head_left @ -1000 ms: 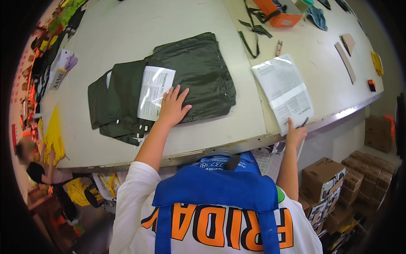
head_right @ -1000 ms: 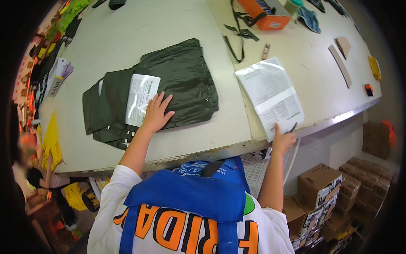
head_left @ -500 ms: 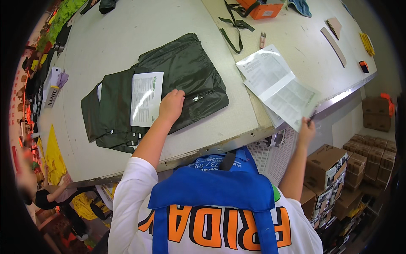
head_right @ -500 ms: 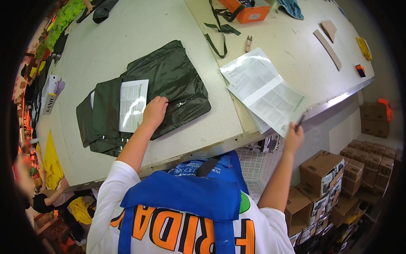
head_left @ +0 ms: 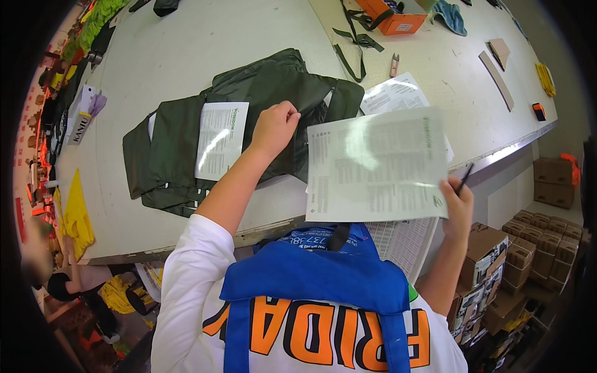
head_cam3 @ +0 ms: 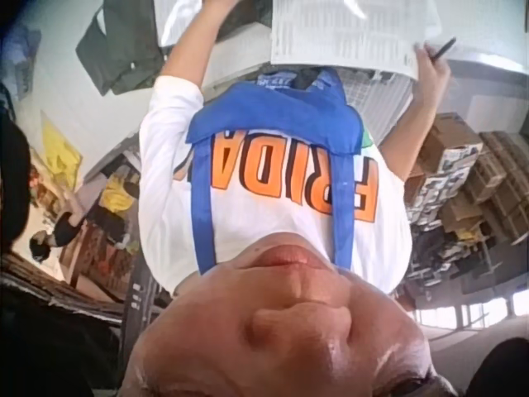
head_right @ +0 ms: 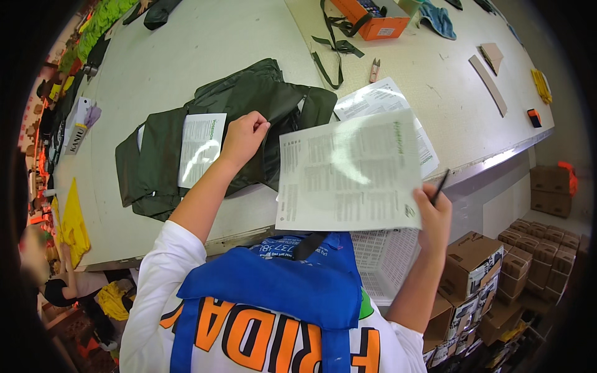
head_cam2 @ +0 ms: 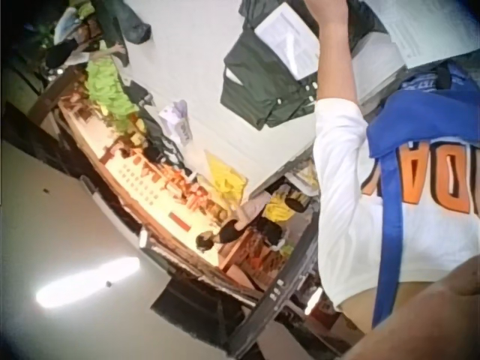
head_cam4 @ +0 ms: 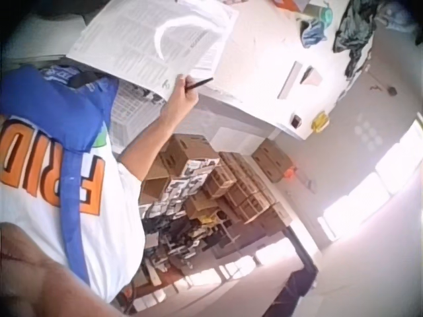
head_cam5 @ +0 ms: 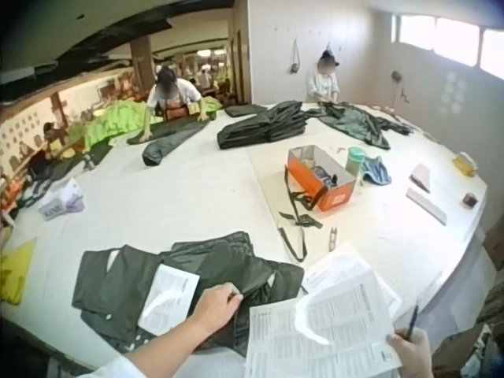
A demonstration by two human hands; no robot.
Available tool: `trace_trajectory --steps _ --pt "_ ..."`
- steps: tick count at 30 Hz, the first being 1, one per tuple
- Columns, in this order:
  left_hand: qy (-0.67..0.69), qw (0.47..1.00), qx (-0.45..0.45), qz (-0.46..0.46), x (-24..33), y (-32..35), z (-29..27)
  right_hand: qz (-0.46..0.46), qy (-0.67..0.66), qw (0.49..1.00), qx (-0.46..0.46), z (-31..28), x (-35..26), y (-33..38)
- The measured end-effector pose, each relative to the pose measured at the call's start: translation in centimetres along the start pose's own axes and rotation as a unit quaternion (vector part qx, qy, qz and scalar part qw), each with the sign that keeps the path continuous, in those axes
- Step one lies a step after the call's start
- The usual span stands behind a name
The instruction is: The person places green garments on a table, writes on attached tags with a black marker, and stacks the items. The person also briefly picks up a garment from a basket and returns to labeling.
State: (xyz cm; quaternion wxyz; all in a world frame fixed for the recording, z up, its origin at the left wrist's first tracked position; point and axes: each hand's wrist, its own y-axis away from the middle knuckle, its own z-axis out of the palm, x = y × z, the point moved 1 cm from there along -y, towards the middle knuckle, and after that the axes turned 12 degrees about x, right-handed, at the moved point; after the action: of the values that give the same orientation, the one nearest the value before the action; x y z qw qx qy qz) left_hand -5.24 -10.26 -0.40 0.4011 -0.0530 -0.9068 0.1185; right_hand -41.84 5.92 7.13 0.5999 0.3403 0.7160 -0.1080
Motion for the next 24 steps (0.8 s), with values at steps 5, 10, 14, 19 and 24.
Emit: trace_trajectory --steps 5,10,14,19,24 --pt "-0.007 0.999 -0.032 -0.006 0.7 0.2 0.0 -0.013 -0.053 0.997 0.046 4.0 0.6 -3.2" --pt "-0.004 0.999 -0.046 -0.015 1.2 0.4 1.0 0.016 0.013 1.0 -0.009 8.9 2.9 -2.1" --pt "-0.009 0.999 -0.034 -0.034 0.2 0.3 0.8 0.011 -0.136 0.99 0.04 6.8 4.3 -4.2" --pt "-0.016 0.998 -0.042 -0.033 0.8 0.2 2.2 0.052 -0.16 0.985 0.031 7.8 6.0 -5.1" --pt "-0.032 0.998 -0.043 -0.041 0.2 -0.1 2.7 0.056 -0.157 0.986 0.02 6.5 4.6 -6.3"
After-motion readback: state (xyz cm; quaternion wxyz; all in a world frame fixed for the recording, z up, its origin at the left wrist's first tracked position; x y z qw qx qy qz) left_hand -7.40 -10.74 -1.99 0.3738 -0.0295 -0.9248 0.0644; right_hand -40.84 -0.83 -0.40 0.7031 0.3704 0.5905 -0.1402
